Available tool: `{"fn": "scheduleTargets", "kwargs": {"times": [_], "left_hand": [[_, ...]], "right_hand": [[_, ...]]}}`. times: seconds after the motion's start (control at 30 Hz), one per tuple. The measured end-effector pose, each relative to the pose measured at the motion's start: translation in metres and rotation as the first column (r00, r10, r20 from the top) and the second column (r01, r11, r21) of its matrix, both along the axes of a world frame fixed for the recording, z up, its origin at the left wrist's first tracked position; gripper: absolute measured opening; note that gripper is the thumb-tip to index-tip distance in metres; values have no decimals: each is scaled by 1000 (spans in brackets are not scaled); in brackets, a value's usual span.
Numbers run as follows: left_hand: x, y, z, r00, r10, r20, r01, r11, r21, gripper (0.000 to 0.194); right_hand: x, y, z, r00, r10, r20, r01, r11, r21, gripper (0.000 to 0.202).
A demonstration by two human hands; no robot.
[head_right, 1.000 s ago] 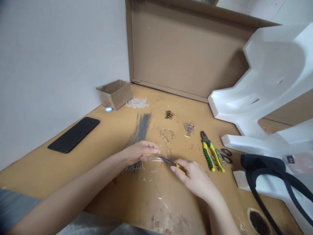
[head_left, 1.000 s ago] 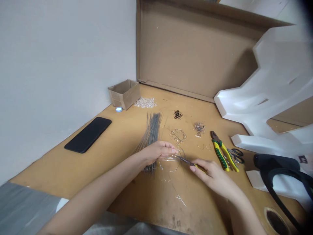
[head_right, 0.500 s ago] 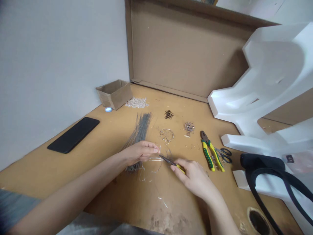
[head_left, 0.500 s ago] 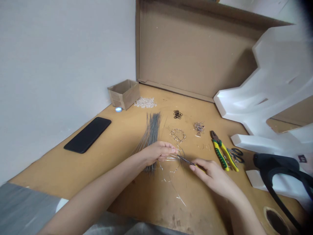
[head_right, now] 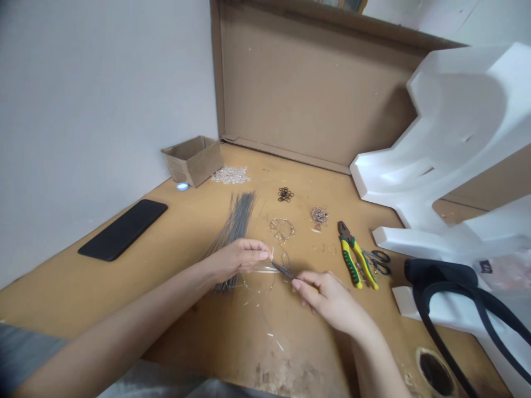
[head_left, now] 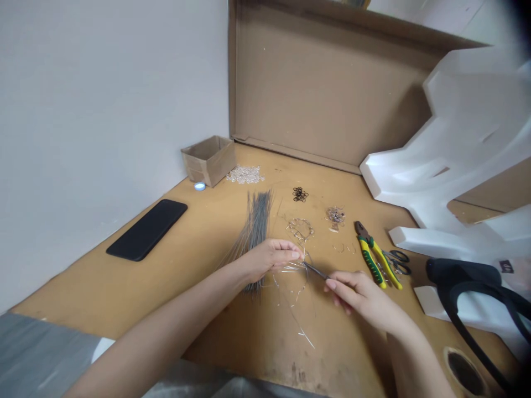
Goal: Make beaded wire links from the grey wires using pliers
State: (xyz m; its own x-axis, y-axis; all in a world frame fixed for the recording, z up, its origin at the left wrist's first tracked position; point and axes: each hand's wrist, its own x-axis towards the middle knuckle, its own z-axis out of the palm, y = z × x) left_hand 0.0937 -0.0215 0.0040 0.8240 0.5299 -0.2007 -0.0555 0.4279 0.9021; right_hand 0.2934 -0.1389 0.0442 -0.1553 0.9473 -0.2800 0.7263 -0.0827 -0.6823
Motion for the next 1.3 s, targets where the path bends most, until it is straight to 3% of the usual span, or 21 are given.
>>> {"fn": "scheduleTargets", "kwargs": {"times": [0.3,0.7,1.0,1.17,1.3], "left_hand": [[-1,1,1,1000,9,-3,-9,1000,-16,28],[-2,0,1,1000,-15,21,15,1000,-15,25],[0,1,0,1000,6,-6,-6,1000,1,26],[0,2,-3,999,31,31,-31,1000,-3,25],[1,1,-4,995,44,94,-38,997,-70,21]], "right_hand": [[2,6,-4,983,30,-182,-35,999,-24,37],[0,5,-2,993,40,-107,-39,999,13,35],[2,3,-5,998,-14,63,6,994,113,35],[5,8,-9,994,-46,-100,54,995,83,32],[1,15,-18,925,-237,-297,269,961,70,22]]}}
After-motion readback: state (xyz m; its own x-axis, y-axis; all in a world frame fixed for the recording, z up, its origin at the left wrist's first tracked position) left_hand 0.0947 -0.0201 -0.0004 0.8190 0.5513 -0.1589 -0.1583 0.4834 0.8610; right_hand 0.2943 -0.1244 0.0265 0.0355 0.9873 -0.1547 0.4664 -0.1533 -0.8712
